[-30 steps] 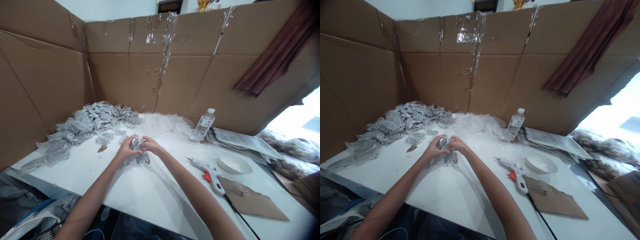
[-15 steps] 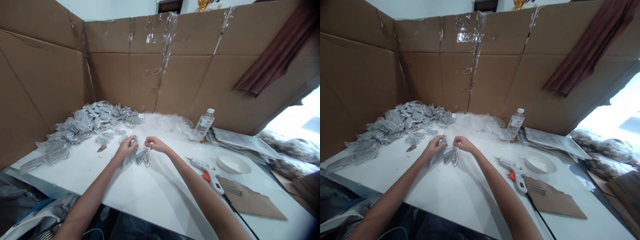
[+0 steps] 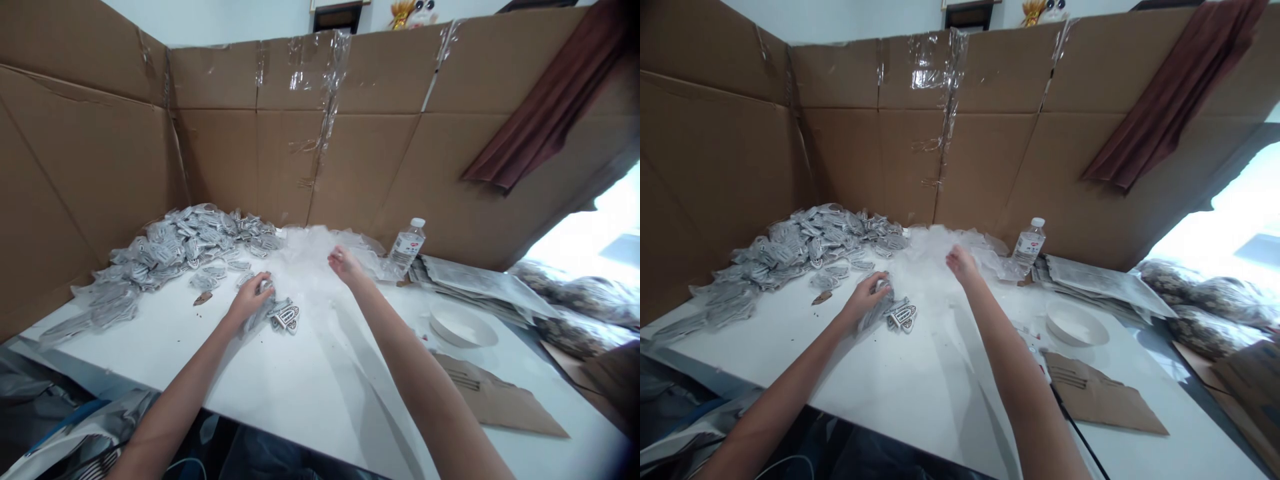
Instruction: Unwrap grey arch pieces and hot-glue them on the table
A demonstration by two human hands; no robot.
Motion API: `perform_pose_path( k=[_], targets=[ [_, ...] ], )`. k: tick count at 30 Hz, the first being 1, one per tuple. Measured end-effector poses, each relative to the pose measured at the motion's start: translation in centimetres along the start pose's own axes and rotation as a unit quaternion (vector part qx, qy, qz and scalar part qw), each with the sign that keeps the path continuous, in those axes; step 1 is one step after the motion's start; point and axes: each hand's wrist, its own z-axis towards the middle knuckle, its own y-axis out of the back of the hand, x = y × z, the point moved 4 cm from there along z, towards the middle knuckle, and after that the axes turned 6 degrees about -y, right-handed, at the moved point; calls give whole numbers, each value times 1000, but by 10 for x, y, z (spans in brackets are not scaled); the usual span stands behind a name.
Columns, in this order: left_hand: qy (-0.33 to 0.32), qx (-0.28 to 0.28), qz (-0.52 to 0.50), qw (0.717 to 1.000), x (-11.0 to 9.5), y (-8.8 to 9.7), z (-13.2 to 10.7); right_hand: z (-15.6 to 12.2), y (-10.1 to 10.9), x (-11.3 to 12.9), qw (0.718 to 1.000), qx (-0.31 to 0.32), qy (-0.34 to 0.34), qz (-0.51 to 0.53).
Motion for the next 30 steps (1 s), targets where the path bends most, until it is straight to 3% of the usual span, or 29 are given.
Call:
perform_pose_path(
  k=[3, 5, 11, 14, 17, 20, 30],
  targets=[
    [0, 2, 4, 1000, 1, 0, 0, 4, 7, 7, 1000, 7, -30, 6],
    [4, 7, 6, 1000, 1, 0, 0, -3, 0, 4, 998, 41, -51, -9],
    [9, 27, 5, 1000, -4, 0, -2, -44, -70, -25, 962, 210, -88, -150],
    [2, 38, 2, 999, -11, -2, -2, -53, -101, -35, 948, 222, -70, -217],
    [0, 41, 0, 999, -14, -2, -2, -53, -117, -40, 940, 216, -60, -258],
    [11, 33, -4, 999, -8, 0, 0, -49, -117, -40, 935, 218, -56, -276],
    [54, 15, 57, 997, 16, 3, 3, -38, -81, -48, 934, 166, -81, -305]
  ],
)
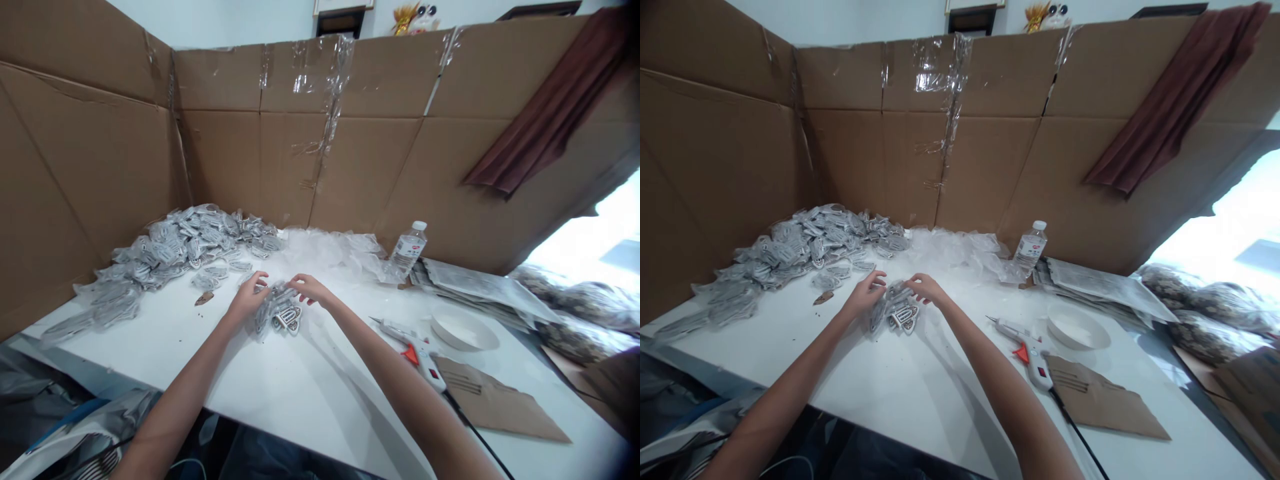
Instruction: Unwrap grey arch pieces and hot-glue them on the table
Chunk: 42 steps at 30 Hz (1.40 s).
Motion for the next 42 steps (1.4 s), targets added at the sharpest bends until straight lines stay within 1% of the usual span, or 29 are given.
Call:
perform_pose_path(
  k=[2, 5, 9, 13, 17, 19, 23, 26, 28, 30, 32, 34, 36, 38, 42],
  targets=[
    [2, 3, 18, 1000, 2, 1, 0, 1, -2, -2, 1000, -4, 9, 1],
    [3, 10, 45, 999, 6, 2, 1, 3, -3, 1, 999, -4, 45, 11],
    [-3, 20, 86, 996, 9, 2, 2, 4, 1, 4, 996, 4, 86, 22],
    [-3, 29, 119, 992, 9, 1, 0, 5, 5, 0, 995, 18, 94, 24],
    [1, 34, 142, 989, 8, 2, -1, 6, 4, -7, 994, 28, 97, 35],
    [-2, 38, 149, 988, 7, 2, 0, 6, 3, -8, 993, 25, 108, 49],
    [-3, 45, 162, 986, 6, 0, 0, 3, 8, -2, 984, -5, 152, 88],
    [5, 42, 179, 983, 4, 0, 0, 0, 20, 5, 975, -49, 187, 110],
    [21, 28, 201, 979, 1, 2, -2, -3, 29, 8, 970, -78, 204, 110],
    [42, 1, 230, 972, -1, 5, -5, -6, 35, 9, 969, -96, 207, 90],
    [60, -28, 262, 963, -4, 9, -7, -8, 36, 7, 974, -95, 199, 53],
    [67, -50, 289, 954, -8, 12, -9, -9, 31, 5, 979, -75, 189, 5],
    [57, -57, 306, 949, -12, 13, -10, -10, 24, 3, 981, -45, 182, -43],
    [31, -44, 312, 948, -16, 12, -8, -11, 17, -1, 981, -17, 172, -87],
    [-13, 18, 311, 950, -21, 5, 4, -23, 17, -10, 973, 9, 151, -176]
  ],
)
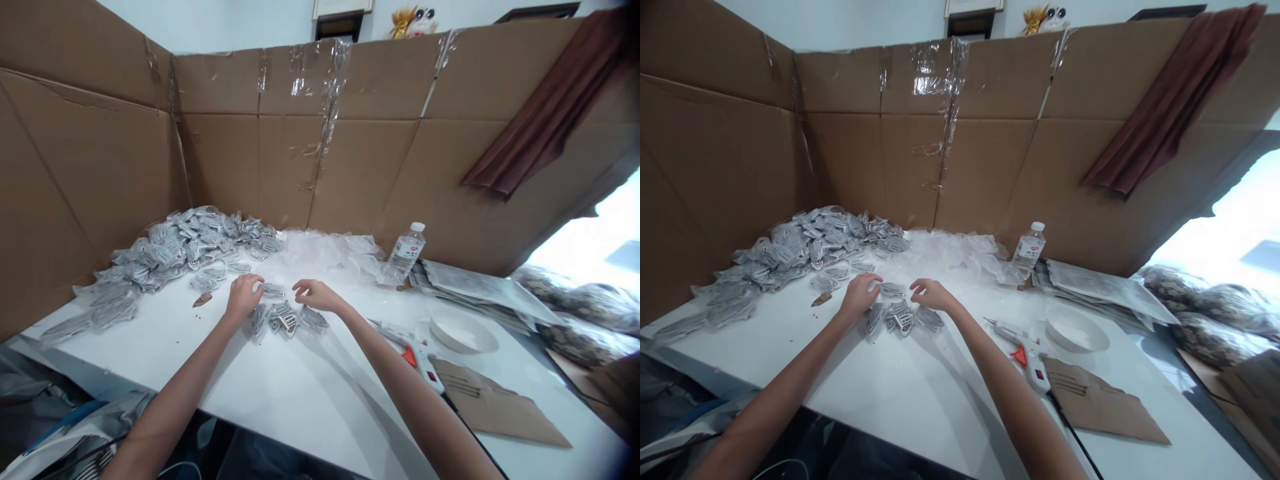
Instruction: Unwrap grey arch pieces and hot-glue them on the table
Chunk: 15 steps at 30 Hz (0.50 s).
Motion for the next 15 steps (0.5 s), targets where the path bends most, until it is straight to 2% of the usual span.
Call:
perform_pose_path(
  k=[3, 8, 12, 15],
  targets=[
    [-12, 49, 5, 999, -3, -6, 17, -21, 0, 0, 997, 17, -3, -79],
    [-2, 139, 25, 990, -3, -26, 47, -53, -13, 6, 982, -5, -1, -189],
    [16, 183, 35, 982, 1, -39, 59, -58, -18, 7, 975, -15, 10, -220],
    [34, 202, 36, 978, 4, -43, 62, -57, -7, 6, 979, -28, 26, -200]
  ],
)
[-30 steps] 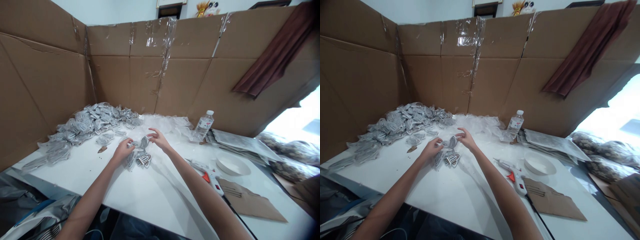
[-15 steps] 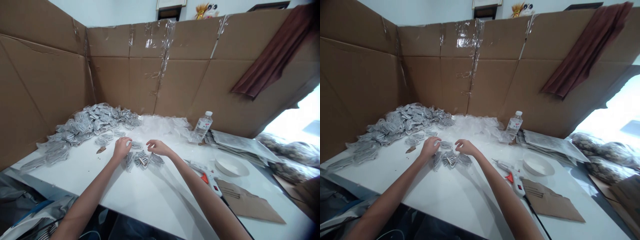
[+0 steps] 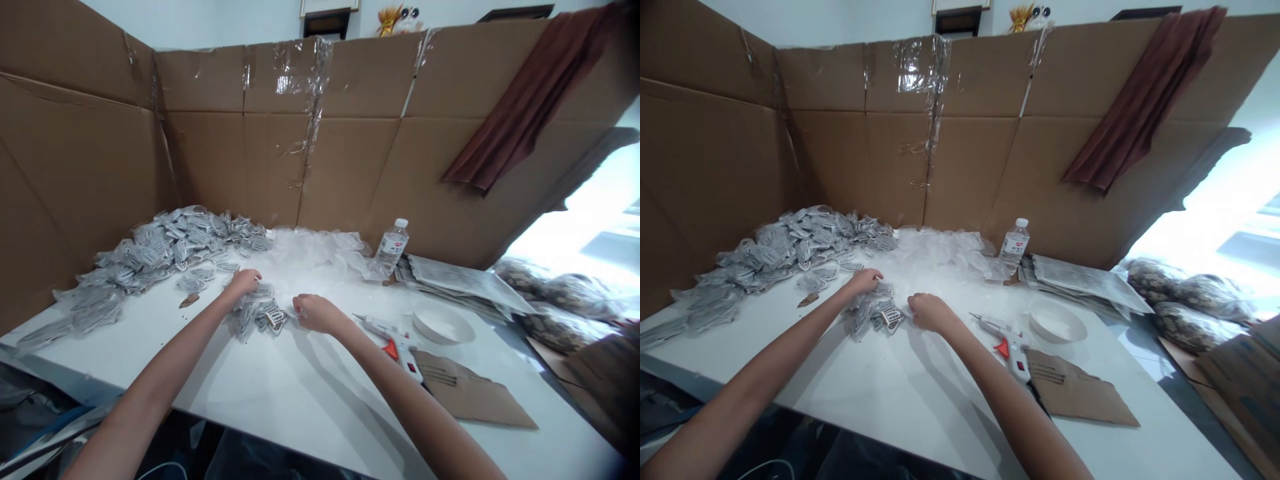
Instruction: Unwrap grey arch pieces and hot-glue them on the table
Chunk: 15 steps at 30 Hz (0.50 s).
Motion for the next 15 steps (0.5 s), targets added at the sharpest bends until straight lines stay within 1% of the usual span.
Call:
perform_pose_path(
  k=[4, 7, 9, 11, 13, 15],
  targets=[
    [23, 27, -15, 999, 1, 0, 2, -2, 23, -5, 995, -60, 11, 84],
    [38, 49, -35, 997, 0, 1, 1, -5, 36, -6, 978, -107, 11, 181],
    [46, 62, -51, 996, 1, 0, 0, -5, 38, -9, 963, -105, 6, 250],
    [49, 70, -69, 994, 1, -2, -2, -1, 39, -15, 944, -79, -2, 319],
    [46, 74, -85, 993, 2, -3, -3, 8, 43, -26, 920, -59, -22, 388],
    [38, 76, -99, 991, 1, -2, -6, 20, 53, -44, 888, -72, -53, 452]
  ],
)
